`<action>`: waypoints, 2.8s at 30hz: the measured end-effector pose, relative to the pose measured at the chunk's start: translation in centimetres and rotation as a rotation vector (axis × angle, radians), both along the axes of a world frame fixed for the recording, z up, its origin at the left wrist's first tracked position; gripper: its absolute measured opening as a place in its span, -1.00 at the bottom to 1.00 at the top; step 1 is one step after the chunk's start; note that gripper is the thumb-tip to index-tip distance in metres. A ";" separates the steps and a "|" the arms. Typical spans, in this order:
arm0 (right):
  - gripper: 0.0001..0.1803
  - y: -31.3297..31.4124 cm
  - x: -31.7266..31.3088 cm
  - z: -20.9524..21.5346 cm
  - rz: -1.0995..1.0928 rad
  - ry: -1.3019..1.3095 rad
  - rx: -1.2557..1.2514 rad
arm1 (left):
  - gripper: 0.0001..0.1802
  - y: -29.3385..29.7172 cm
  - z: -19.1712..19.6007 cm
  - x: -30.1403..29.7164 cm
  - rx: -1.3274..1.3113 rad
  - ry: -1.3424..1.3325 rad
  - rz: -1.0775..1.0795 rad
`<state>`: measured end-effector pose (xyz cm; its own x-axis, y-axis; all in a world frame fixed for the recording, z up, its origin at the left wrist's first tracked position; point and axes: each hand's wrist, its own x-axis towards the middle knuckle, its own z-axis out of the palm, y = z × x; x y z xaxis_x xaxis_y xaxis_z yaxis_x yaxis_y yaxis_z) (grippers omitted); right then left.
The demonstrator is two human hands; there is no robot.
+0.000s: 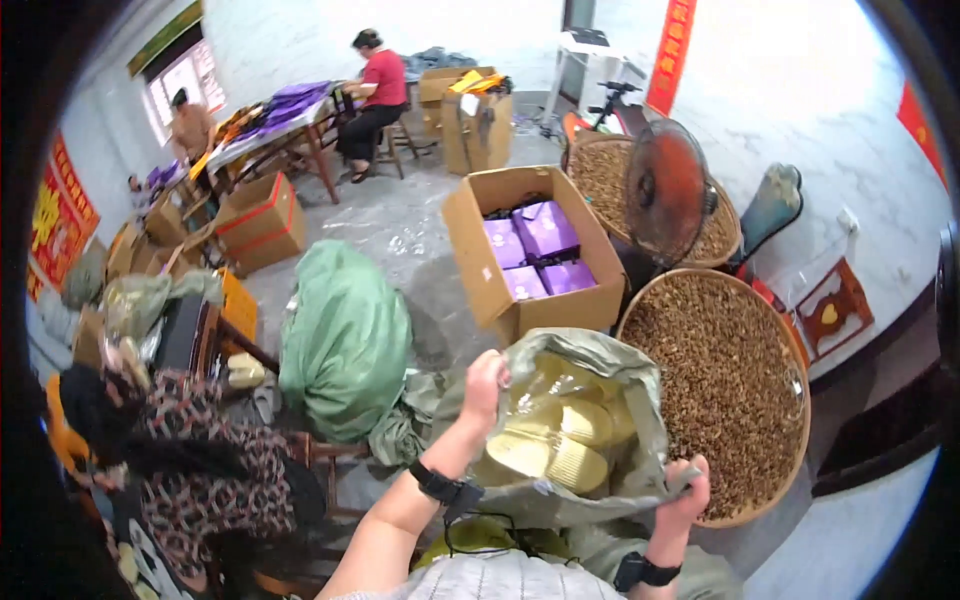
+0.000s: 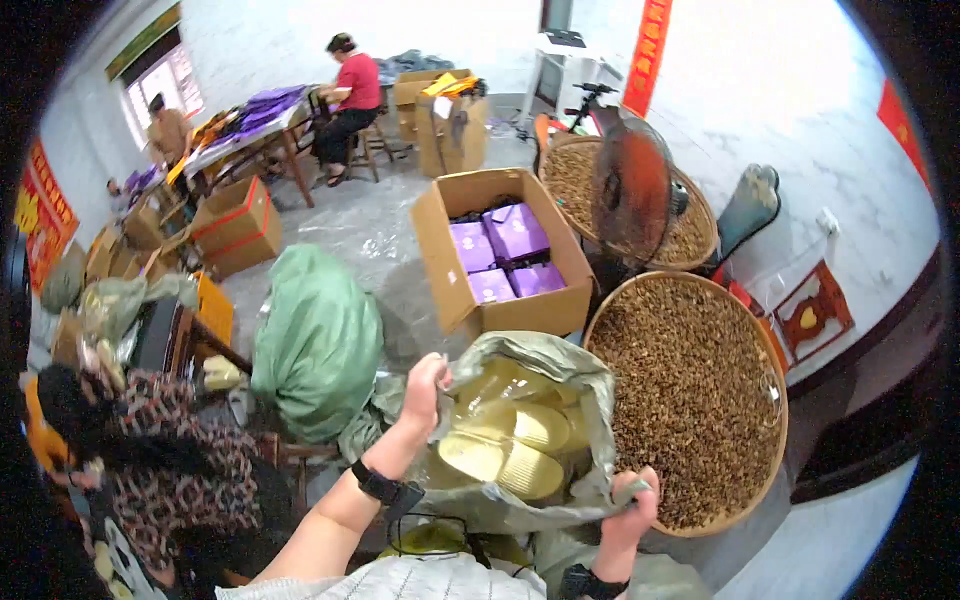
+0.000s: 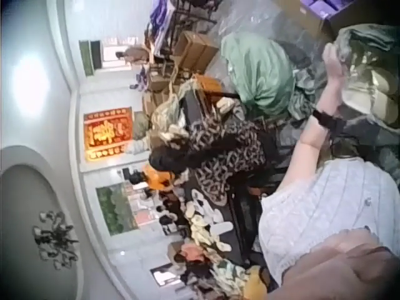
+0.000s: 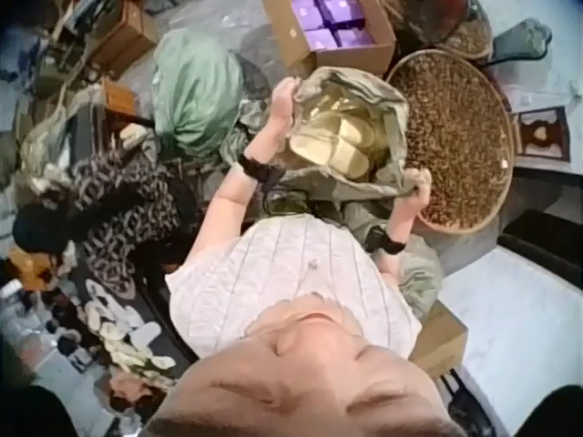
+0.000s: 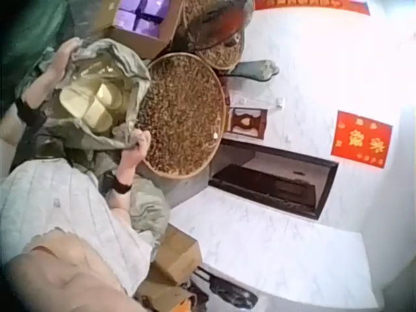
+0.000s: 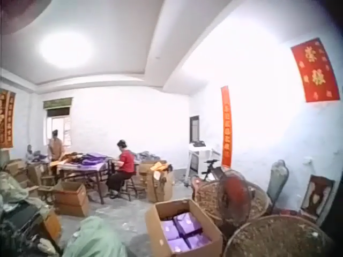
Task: Packing yellow slippers into plastic bags and cardboard boxes in a factory setting.
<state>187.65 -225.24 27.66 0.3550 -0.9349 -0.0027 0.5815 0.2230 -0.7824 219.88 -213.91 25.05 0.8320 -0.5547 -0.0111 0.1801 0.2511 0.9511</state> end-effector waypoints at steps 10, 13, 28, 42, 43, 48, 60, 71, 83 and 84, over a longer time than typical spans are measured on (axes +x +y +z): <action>-0.81 -11.9 13.4 -3.7 0.278 0.093 0.087 | -0.72 -10.3 -5.3 11.1 0.161 0.072 -0.003; -0.84 -12.3 13.4 -2.7 0.258 0.097 0.056 | -0.71 -11.7 -5.8 12.4 0.083 0.147 -0.033; -0.77 -22.1 23.5 -18.9 -0.353 0.545 0.156 | -0.03 -0.3 -10.5 15.7 0.986 -0.761 0.140; 0.59 -6.2 27.1 -16.3 1.050 1.387 -1.729 | 0.06 -1.4 -19.8 7.4 0.648 -0.042 -0.319; 0.56 -6.7 28.0 -17.9 1.058 1.563 -1.864 | 0.08 -1.8 -20.1 7.4 0.588 -0.060 -0.305; 0.50 -13.6 32.1 -23.9 0.882 1.804 -1.538 | -0.03 2.3 -19.7 8.5 0.412 0.402 -0.248; 0.38 -20.3 32.7 -31.2 0.801 1.511 -1.595 | -0.39 24.5 -44.5 11.5 1.279 0.488 0.076; 0.05 -18.6 32.1 -34.0 0.806 1.932 -0.712 | -0.20 16.8 -68.4 28.1 1.476 -0.773 -0.171; 0.07 -15.8 34.8 -31.8 0.839 1.919 -0.556 | -0.69 21.2 -69.2 19.9 1.274 -0.093 -0.359; 0.07 -15.4 34.9 -30.2 0.855 1.911 -0.541 | -0.61 22.8 -65.6 17.8 1.228 -0.007 -0.358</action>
<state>222.53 -240.67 -2.52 0.4636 -0.6239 -0.6291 -0.8712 -0.4505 -0.1952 237.64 -191.11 -40.57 0.6414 -0.3754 -0.6691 0.0493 -0.8502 0.5242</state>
